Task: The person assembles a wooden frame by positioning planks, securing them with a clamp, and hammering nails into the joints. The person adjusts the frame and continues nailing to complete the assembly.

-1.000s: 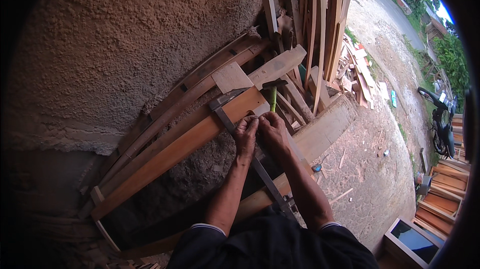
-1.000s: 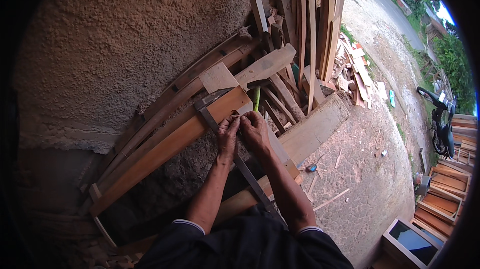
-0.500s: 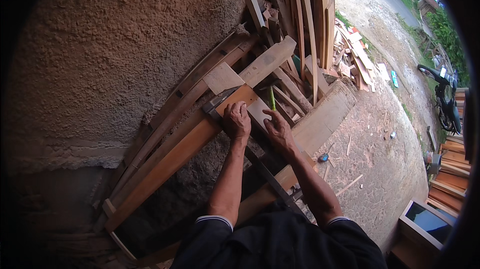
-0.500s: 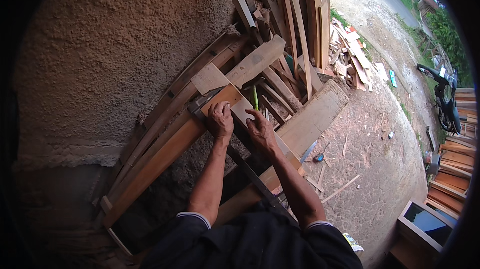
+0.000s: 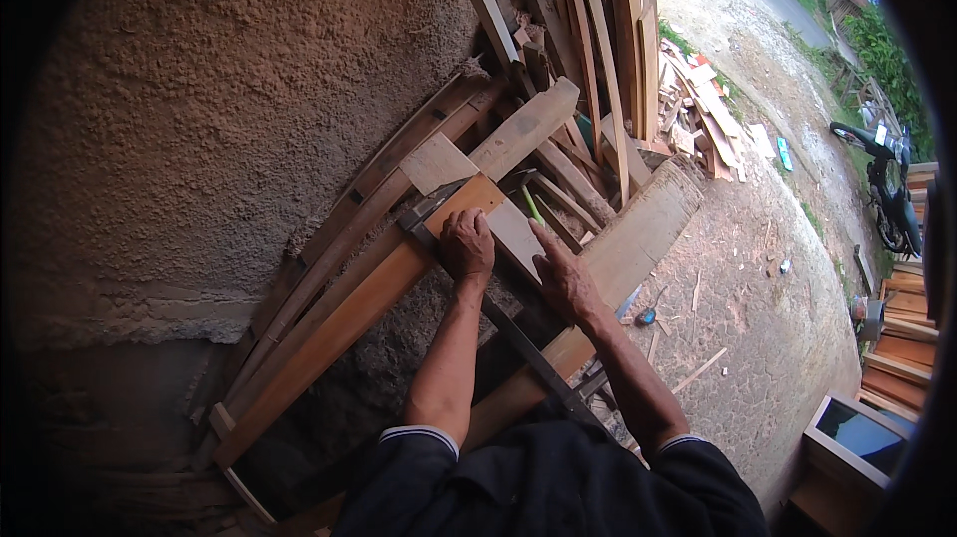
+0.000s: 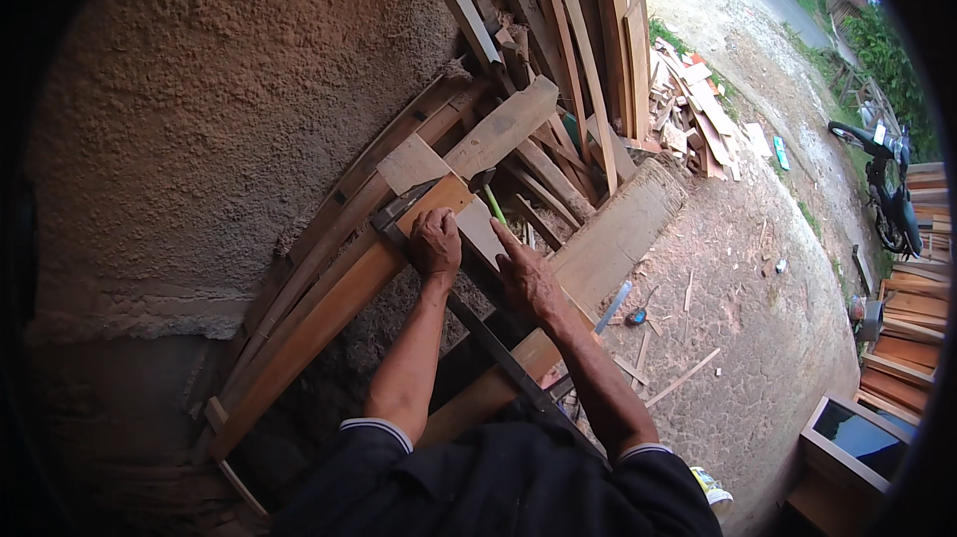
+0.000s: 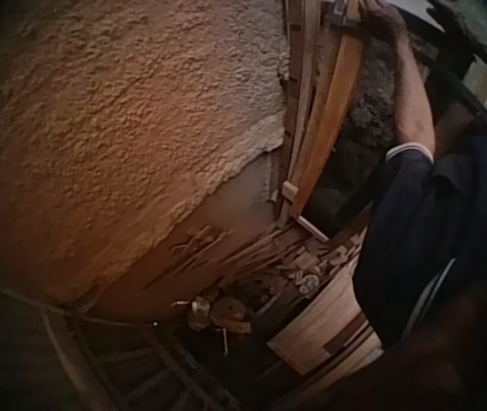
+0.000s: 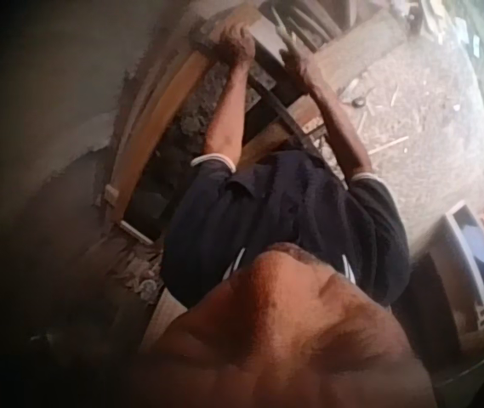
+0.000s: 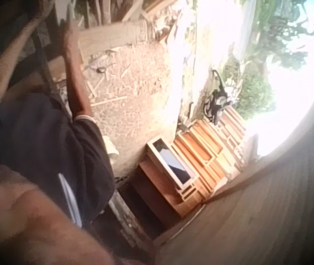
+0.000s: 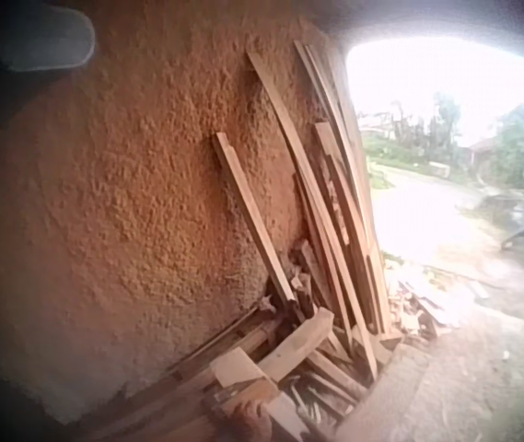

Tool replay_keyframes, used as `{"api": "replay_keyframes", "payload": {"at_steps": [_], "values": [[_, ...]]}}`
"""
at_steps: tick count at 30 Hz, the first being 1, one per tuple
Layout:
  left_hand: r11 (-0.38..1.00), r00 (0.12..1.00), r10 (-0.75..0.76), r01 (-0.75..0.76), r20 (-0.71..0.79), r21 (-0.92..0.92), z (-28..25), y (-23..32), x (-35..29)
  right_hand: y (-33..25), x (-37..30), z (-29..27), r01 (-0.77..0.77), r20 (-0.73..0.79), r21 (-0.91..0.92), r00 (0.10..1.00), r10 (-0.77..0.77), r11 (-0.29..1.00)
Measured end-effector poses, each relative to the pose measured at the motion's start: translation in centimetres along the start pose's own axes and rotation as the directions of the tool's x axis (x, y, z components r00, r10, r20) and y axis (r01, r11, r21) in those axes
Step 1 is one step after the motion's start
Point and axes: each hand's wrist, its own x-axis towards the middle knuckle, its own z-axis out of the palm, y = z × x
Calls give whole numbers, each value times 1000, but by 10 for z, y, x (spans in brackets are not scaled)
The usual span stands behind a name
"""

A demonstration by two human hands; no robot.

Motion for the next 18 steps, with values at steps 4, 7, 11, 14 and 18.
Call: {"api": "replay_keyframes", "payload": {"at_steps": [4, 7, 11, 14, 18], "values": [[999, 999, 32, -33, -8, -31, -1, -1, 1, -5, 1, 3, -36, 139, -89, 989, 49, 995], [999, 1000, 28, -28, 5, 43, -1, -2, 1, -9, 3, 6, -66, 257, -162, 960, 106, 985], [991, 995, 97, -94, -29, 95, 0, -2, -2, -15, 5, 10, -42, 264, -220, 959, 101, 975], [998, 999, 31, -30, -14, 52, 2, -4, -2, -17, 8, 10, -63, 272, -252, 953, 133, 966], [984, 991, 123, -114, -57, 134, 2, -6, -1, -19, 7, 9, -36, 257, -233, 961, 98, 972]]}}
